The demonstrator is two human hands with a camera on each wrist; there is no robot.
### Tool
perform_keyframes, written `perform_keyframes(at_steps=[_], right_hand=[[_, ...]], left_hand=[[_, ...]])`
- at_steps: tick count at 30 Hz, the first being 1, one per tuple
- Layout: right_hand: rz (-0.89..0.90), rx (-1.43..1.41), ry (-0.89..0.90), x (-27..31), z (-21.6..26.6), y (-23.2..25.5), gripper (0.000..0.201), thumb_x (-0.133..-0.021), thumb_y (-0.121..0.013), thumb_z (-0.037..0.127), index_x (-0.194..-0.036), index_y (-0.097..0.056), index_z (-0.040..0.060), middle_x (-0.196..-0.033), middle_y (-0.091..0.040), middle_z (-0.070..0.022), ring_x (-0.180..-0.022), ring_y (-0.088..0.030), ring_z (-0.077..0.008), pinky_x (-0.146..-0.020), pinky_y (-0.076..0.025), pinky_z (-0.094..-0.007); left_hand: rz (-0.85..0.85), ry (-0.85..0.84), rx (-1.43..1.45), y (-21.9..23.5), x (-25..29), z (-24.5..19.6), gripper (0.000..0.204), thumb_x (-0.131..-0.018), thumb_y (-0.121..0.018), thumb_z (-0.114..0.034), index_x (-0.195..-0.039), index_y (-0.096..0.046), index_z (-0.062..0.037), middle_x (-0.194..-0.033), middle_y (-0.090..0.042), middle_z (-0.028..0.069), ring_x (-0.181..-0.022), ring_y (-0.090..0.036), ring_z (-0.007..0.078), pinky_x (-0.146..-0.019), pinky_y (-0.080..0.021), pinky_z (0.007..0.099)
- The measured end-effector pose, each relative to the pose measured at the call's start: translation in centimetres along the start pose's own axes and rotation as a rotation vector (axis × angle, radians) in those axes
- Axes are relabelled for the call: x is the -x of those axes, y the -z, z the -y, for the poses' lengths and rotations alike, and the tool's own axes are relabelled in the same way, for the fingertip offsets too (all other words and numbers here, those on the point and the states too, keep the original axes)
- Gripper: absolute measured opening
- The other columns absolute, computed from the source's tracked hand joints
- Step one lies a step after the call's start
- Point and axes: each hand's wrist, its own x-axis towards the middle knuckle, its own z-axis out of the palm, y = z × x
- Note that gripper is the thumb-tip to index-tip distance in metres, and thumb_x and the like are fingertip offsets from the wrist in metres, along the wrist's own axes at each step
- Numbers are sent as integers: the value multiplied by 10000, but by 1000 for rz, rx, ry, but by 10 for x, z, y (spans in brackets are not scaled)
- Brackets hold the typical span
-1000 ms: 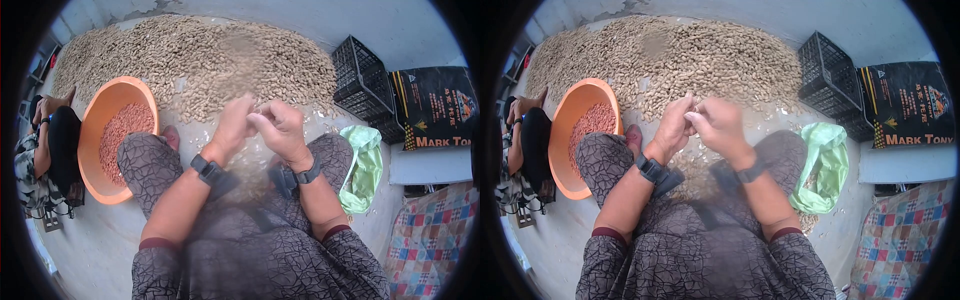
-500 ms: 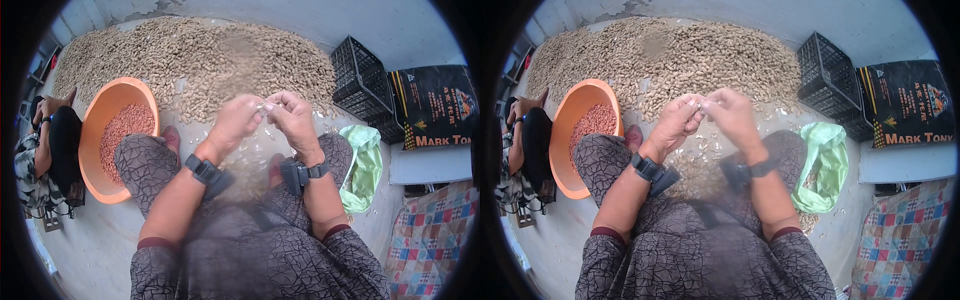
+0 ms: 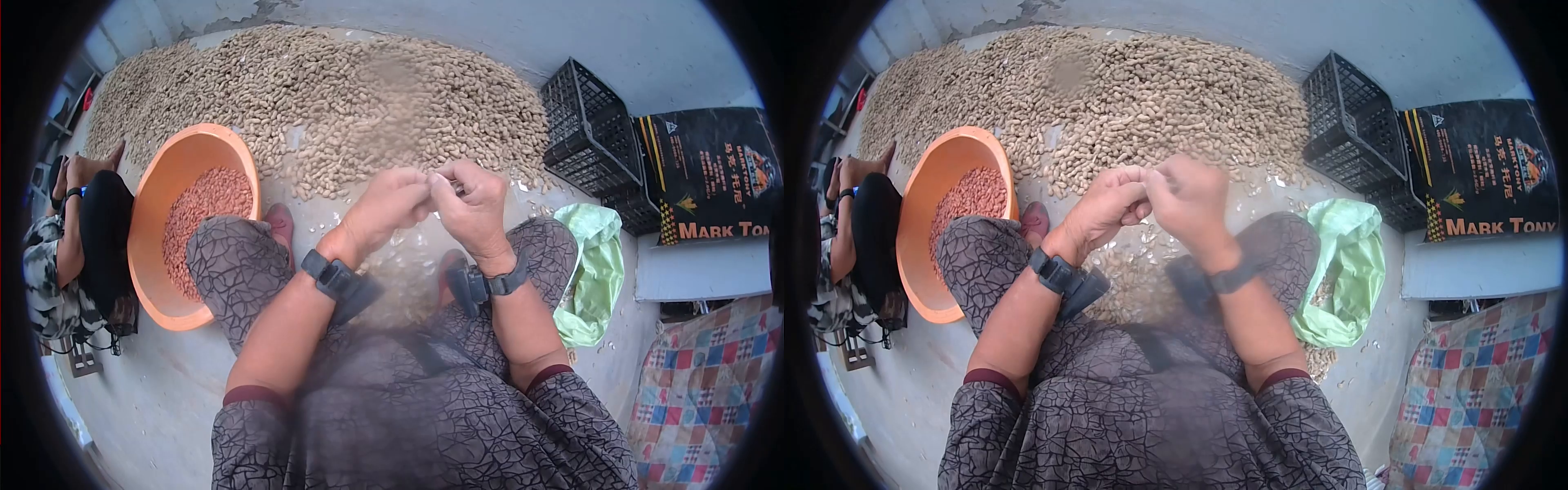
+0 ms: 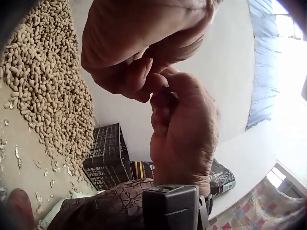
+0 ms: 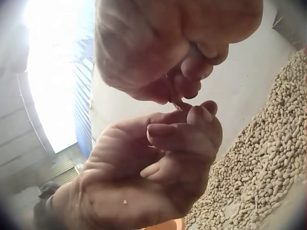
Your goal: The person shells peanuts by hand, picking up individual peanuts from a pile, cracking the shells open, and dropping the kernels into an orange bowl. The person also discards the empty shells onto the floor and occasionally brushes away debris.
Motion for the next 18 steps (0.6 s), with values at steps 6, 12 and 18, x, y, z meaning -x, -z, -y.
perform_keyframes(at_steps=[6, 12, 18], right_hand=[[-72, 391, 215, 0, -5, -1, 101, -696, -606, 75, -609, -569, 40, -564, -550, -126, -499, -547, -271, -450, -409, -340], [435, -76, -565, -12, -1, 19, 472, -911, -468, 410, -745, -596, -12, -559, -587, -77, -407, -448, -90, -374, -324, -236], [417, -289, -793, -14, 3, 21, 623, -918, -295, 572, -952, -558, 8, -652, -604, -83, -392, -387, -37, -371, -306, -172]], left_hand=[[-217, 51, -53, -1, 6, -6, 202, -782, -431, 22, -898, -594, 0, -710, -555, 24, -529, -440, 39, -423, -303, 182], [-191, -70, 42, 11, 8, -14, 169, -869, -502, -122, -928, -603, 1, -663, -545, -5, -523, -429, 36, -429, -305, 178], [-3, -211, -320, -11, 10, -5, 227, -872, -560, -171, -998, -632, 4, -682, -550, -36, -540, -403, 4, -468, -321, 163]])
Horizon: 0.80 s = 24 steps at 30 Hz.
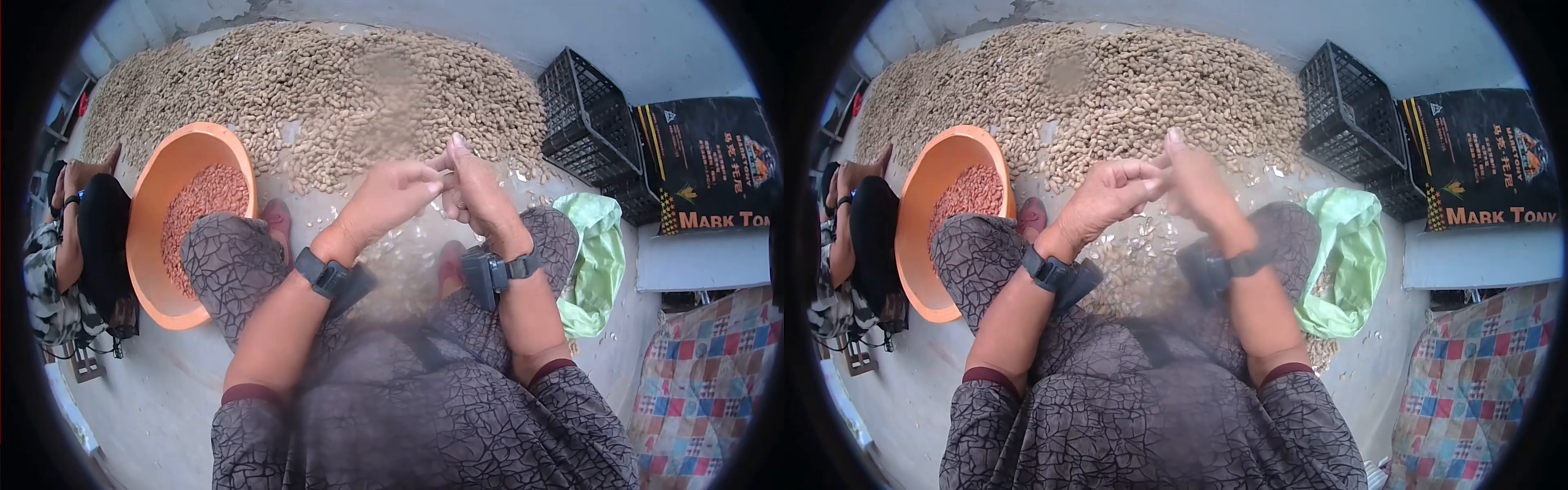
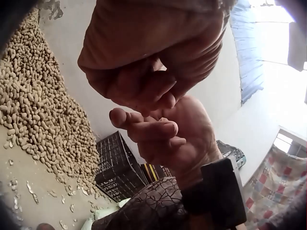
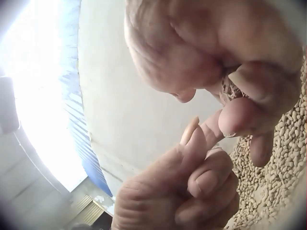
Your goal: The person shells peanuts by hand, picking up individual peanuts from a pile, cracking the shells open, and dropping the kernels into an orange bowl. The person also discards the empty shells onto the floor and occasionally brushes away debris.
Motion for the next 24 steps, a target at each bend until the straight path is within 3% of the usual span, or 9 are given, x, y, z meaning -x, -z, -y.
perform_keyframes(at_steps=[2, 4, 9, 12, 14, 15, 19, 21, 24], right_hand=[[-56, -87, -132, 1, 0, -9, 605, -938, -262, 517, -889, -581, 5, -706, -602, -110, -487, -465, -116, -429, -396, -235], [-65, -73, -130, 0, -3, -14, 599, -936, -271, 519, -906, -571, 1, -712, -600, -103, -506, -472, -113, -435, -396, -233], [-4, -42, -52, 1, -8, -16, 605, -928, -291, 533, -935, -554, -12, -768, -596, -105, -554, -504, -122, -458, -408, -238], [67, -86, -26, -4, -8, -9, 603, -928, -307, 523, -932, -571, -19, -763, -597, -100, -588, -546, -137, -468, -430, -236], [36, -212, 123, -3, -2, -1, 548, -931, -360, 477, -966, -577, -25, -732, -600, -82, -589, -574, -136, -464, -454, -233], [59, -253, 186, -3, 0, 3, 403, -907, -495, 358, -955, -592, -31, -720, -607, -71, -588, -588, -125, -473, -475, -220], [110, -79, 264, 8, 3, 3, 240, -827, -630, 225, -900, -635, -4, -717, -626, -37, -579, -573, -83, -522, -480, -212], [115, -90, 243, 4, 1, 8, 223, -825, -630, 209, -895, -637, -3, -718, -627, -36, -586, -576, -82, -532, -479, -212], [119, -121, 229, 6, 0, 13, 198, -814, -631, 165, -888, -637, -18, -711, -625, -45, -593, -582, -92, -523, -481, -214]], left_hand=[[19, -85, 9, -8, 1, 2, 207, -835, -610, -149, -983, -655, -11, -666, -531, -57, -543, -392, -1, -480, -339, 179], [-8, -137, -304, -13, 3, -4, 180, -801, -644, -124, -953, -672, -34, -647, -522, -62, -531, -377, 5, -484, -352, 204], [-50, -152, -420, -18, 8, -7, 123, -796, -646, -121, -882, -685, -42, -646, -539, -44, -543, -417, 21, -503, -379, 206], [-60, -222, -211, -13, 1, 0, 134, -805, -642, -131, -870, -655, -14, -689, -571, -34, -589, -475, 25, -528, -405, 196], [-164, -15, 18, -3, 0, 3, 131, -813, -636, -114, -882, -609, -6, -748, -602, -12, -635, -513, 27, -543, -415, 182], [-154, 31, 85, 1, 2, -3, 132, -823, -628, -106, -906, -576, -18, -748, -596, -7, -627, -508, 23, -541, -400, 166], [-196, -26, -23, 6, -1, 4, 221, -783, -676, -164, -873, -593, 20, -750, -607, 39, -691, -554, 76, -610, -463, 222], [-157, -41, -99, 5, -1, 4, 131, -828, -632, -138, -882, -578, -31, -728, -584, -12, -593, -479, 21, -511, -364, 153], [-118, -21, 64, 7, 1, -1, 141, -843, -620, -158, -879, -576, -29, -724, -580, -9, -580, -466, 16, -501, -351, 146]])
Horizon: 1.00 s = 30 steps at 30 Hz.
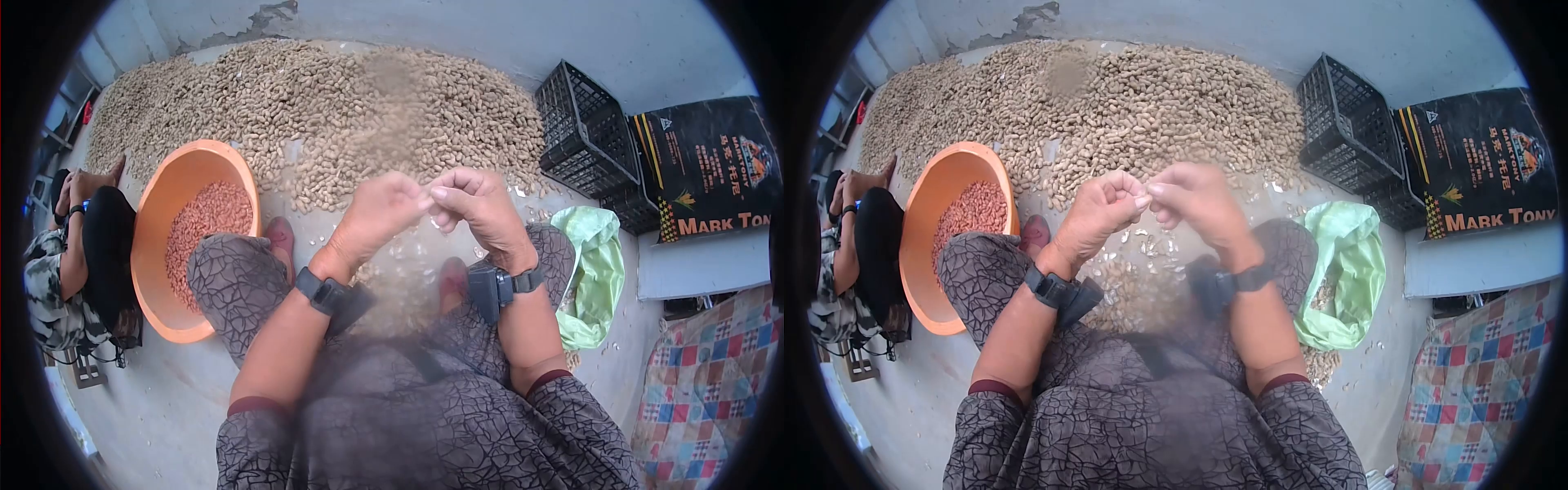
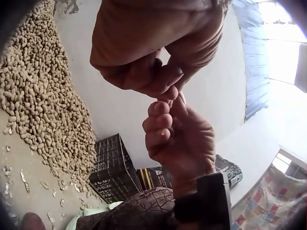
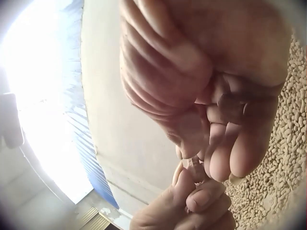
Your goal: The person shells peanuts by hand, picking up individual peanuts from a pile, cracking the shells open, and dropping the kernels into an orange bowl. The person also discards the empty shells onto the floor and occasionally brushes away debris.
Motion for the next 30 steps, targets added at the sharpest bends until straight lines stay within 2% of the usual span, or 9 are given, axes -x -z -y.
perform_keyframes(at_steps=[2, 4, 8, 10, 16, 18, 22, 24, 30], right_hand=[[-2, -20, 14, 1, 1, 1, 190, -805, -633, 138, -885, -635, -34, -702, -622, -53, -592, -587, -102, -504, -483, -214], [-8, 98, 176, 0, -1, 2, 166, -780, -650, 118, -875, -650, -18, -692, -621, -45, -595, -575, -91, -517, -464, -213], [-69, 147, 71, 2, -5, -1, 131, -753, -662, 92, -845, -663, -1, -675, -615, -37, -606, -560, -80, -526, -438, -215], [-126, 243, 210, -4, -16, -3, 93, -744, -652, 70, -804, -661, -1, -657, -610, -32, -601, -548, -75, -525, -425, -220], [-145, 196, 156, -5, -19, -9, 61, -742, -639, 55, -751, -646, -5, -640, -607, -27, -581, -540, -71, -510, -423, -224], [-147, 189, 147, -5, -17, -11, 59, -744, -637, 54, -746, -643, -4, -638, -606, -28, -583, -544, -70, -510, -426, -222], [-130, 215, 172, -5, -18, -13, 52, -749, -632, 49, -741, -639, -2, -637, -606, -26, -582, -552, -68, -507, -430, -215], [-123, 196, 162, -4, -19, -12, 48, -752, -630, 45, -745, -638, -2, -642, -609, -25, -584, -557, -69, -510, -436, -213], [-104, 164, 125, -2, -14, -14, 35, -760, -622, 31, -760, -634, -1, -663, -624, -30, -595, -580, -78, -521, -457, -213]], left_hand=[[15, 40, 73, 2, 2, -4, 147, -858, -602, -166, -897, -583, -26, -726, -582, -9, -574, -459, 14, -502, -350, 144], [33, 82, 144, 2, 3, -5, 156, -873, -584, -173, -915, -589, -23, -729, -583, -8, -567, -453, 13, -503, -349, 142], [32, 60, 74, -1, 0, 3, 187, -907, -525, -152, -1005, -602, -13, -740, -594, -6, -560, -450, 18, -510, -366, 148], [18, 43, 35, -1, -1, 7, 196, -911, -511, -134, -1030, -602, -9, -748, -599, -4, -564, -457, 21, -514, -374, 150], [-15, 29, -47, -2, -1, 5, 179, -905, -487, -80, -991, -606, 22, -758, -612, 18, -584, -491, 34, -533, -412, 167], [-28, -67, -192, -2, 0, 5, 164, -897, -487, -59, -967, -608, 25, -754, -614, 28, -575, -496, 43, -528, -428, 181], [-14, -135, -280, 0, 0, 5, 155, -879, -486, -38, -959, -605, 22, -753, -619, 39, -559, -506, 45, -506, -440, 196], [-9, -162, -427, -2, 2, 0, 158, -867, -483, -31, -954, -604, 22, -732, -618, 44, -540, -512, 47, -485, -444, 204], [14, -165, -419, 0, 3, -5, 165, -864, -465, -28, -939, -600, 30, -700, -612, 43, -527, -515, 50, -482, -450, 207]])
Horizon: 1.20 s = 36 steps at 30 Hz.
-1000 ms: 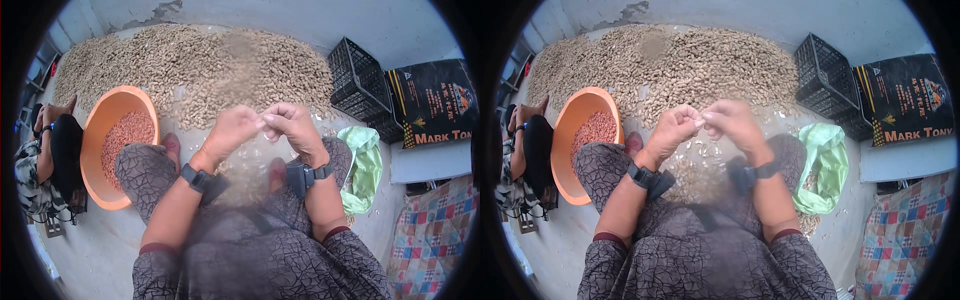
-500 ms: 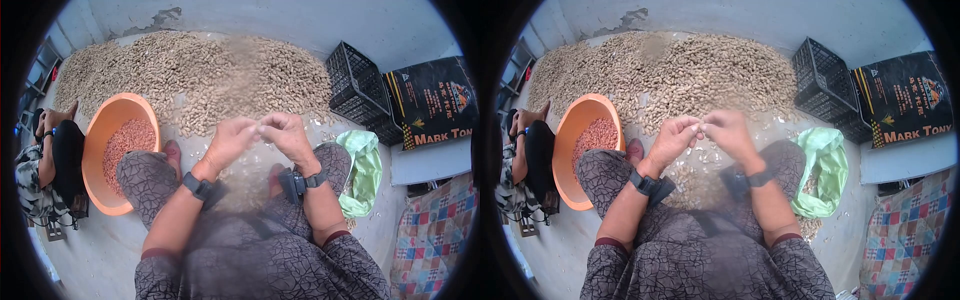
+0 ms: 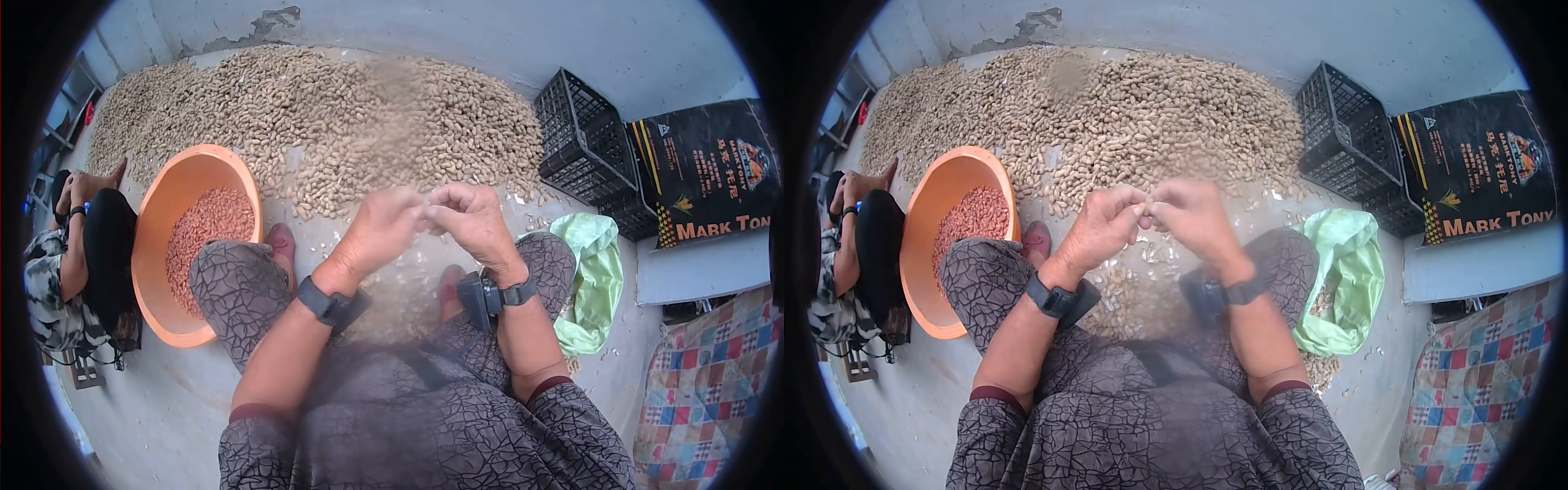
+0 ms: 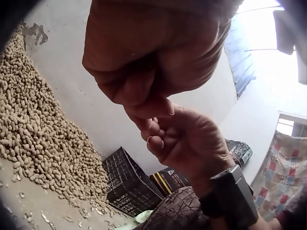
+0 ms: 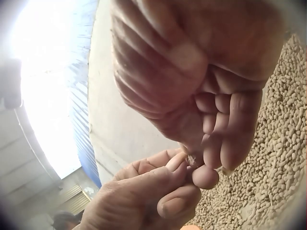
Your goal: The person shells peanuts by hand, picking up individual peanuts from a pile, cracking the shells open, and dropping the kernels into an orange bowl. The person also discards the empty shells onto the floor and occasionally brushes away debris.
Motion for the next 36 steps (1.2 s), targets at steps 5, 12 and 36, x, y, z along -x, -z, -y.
perform_keyframes(at_steps=[5, 12, 36], right_hand=[[-3, -20, -37, 2, 2, -1, 39, -747, -617, 23, -718, -626, -1, -650, -619, -34, -582, -577, -81, -510, -459, -215], [-134, 77, 2, 1, -10, -9, 102, -708, -604, 27, -614, -589, -9, -600, -587, -44, -524, -556, -86, -455, -442, -218], [-56, -60, 94, 4, -8, 5, 113, -792, -585, 63, -846, -628, -27, -728, -633, -40, -623, -572, -79, -575, -449, -206]], left_hand=[[88, -2, 2, 6, -1, -12, 144, -863, -465, -29, -896, -592, 30, -699, -606, 44, -526, -515, 55, -476, -444, 210], [28, -35, -115, -7, 2, -7, 123, -870, -474, -57, -824, -565, 12, -678, -586, 33, -530, -509, 56, -466, -414, 207], [39, 301, 853, -1, 0, 11, 191, -865, -495, -46, -991, -599, 52, -775, -617, 62, -591, -492, 28, -437, -333, 137]])
